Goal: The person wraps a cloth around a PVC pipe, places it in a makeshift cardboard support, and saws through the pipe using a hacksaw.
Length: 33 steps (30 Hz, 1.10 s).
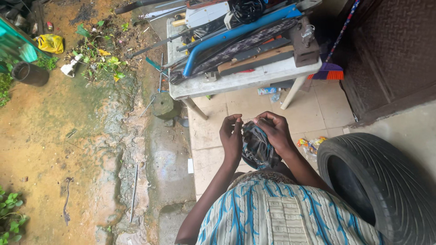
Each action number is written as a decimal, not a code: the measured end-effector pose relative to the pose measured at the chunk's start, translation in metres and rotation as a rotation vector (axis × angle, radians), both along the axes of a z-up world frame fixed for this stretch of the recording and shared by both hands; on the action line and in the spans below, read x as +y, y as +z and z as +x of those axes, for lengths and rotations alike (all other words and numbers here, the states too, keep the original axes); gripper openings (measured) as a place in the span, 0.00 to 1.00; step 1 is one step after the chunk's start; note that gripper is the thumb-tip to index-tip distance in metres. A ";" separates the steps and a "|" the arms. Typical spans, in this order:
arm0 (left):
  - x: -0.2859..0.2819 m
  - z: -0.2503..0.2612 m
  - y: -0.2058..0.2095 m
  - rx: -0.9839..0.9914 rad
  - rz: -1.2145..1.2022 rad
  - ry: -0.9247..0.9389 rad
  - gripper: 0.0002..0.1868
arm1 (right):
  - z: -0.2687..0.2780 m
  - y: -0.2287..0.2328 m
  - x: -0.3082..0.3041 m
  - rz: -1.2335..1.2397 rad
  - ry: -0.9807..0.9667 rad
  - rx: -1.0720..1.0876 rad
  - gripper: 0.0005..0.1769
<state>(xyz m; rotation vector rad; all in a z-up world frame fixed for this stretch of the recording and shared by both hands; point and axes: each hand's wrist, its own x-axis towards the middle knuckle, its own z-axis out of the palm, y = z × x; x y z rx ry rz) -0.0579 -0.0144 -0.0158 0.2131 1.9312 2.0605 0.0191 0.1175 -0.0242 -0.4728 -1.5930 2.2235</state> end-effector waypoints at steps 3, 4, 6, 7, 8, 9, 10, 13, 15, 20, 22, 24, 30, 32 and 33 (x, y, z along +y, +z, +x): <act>0.001 -0.008 -0.003 -0.011 0.019 0.005 0.09 | -0.011 0.000 0.006 0.006 0.000 -0.036 0.07; 0.003 -0.010 -0.003 -0.062 0.040 0.012 0.09 | -0.016 0.000 0.009 0.007 0.000 -0.051 0.07; 0.006 -0.016 -0.003 -0.109 0.050 0.026 0.09 | -0.026 -0.001 0.013 0.011 -0.009 -0.081 0.07; 0.008 -0.020 -0.003 -0.105 0.039 0.035 0.09 | -0.031 -0.002 0.015 0.014 -0.014 -0.098 0.07; 0.009 -0.021 -0.004 -0.107 0.024 0.043 0.09 | -0.034 -0.003 0.018 0.015 0.001 -0.086 0.07; 0.011 -0.023 -0.006 -0.091 0.018 0.047 0.09 | -0.037 -0.005 0.022 0.016 0.016 -0.074 0.07; 0.014 -0.028 -0.007 -0.072 0.014 0.052 0.09 | -0.042 -0.006 0.027 0.018 0.031 -0.060 0.07; 0.025 -0.040 -0.008 -0.049 -0.005 0.075 0.10 | -0.054 -0.004 0.043 -0.030 0.050 -0.081 0.06; 0.035 -0.048 -0.007 -0.058 -0.004 0.097 0.10 | -0.066 -0.003 0.056 -0.012 0.053 -0.079 0.06; 0.066 -0.069 0.007 -0.067 0.044 0.124 0.10 | -0.090 0.013 0.092 -0.016 0.088 -0.044 0.06; 0.080 -0.076 0.014 -0.092 0.043 0.130 0.10 | -0.099 0.022 0.107 -0.034 0.108 -0.045 0.06; 0.094 -0.084 0.015 -0.091 0.070 0.132 0.10 | -0.108 0.027 0.124 0.008 0.114 -0.017 0.07; 0.138 -0.105 0.001 -0.060 0.084 0.142 0.10 | -0.125 0.021 0.167 0.024 0.093 -0.009 0.07; 0.151 -0.108 -0.003 -0.034 0.048 0.137 0.10 | -0.128 0.015 0.179 0.017 0.087 -0.020 0.07; 0.157 -0.109 -0.005 -0.063 0.049 0.137 0.10 | -0.129 0.013 0.184 0.011 0.086 -0.029 0.07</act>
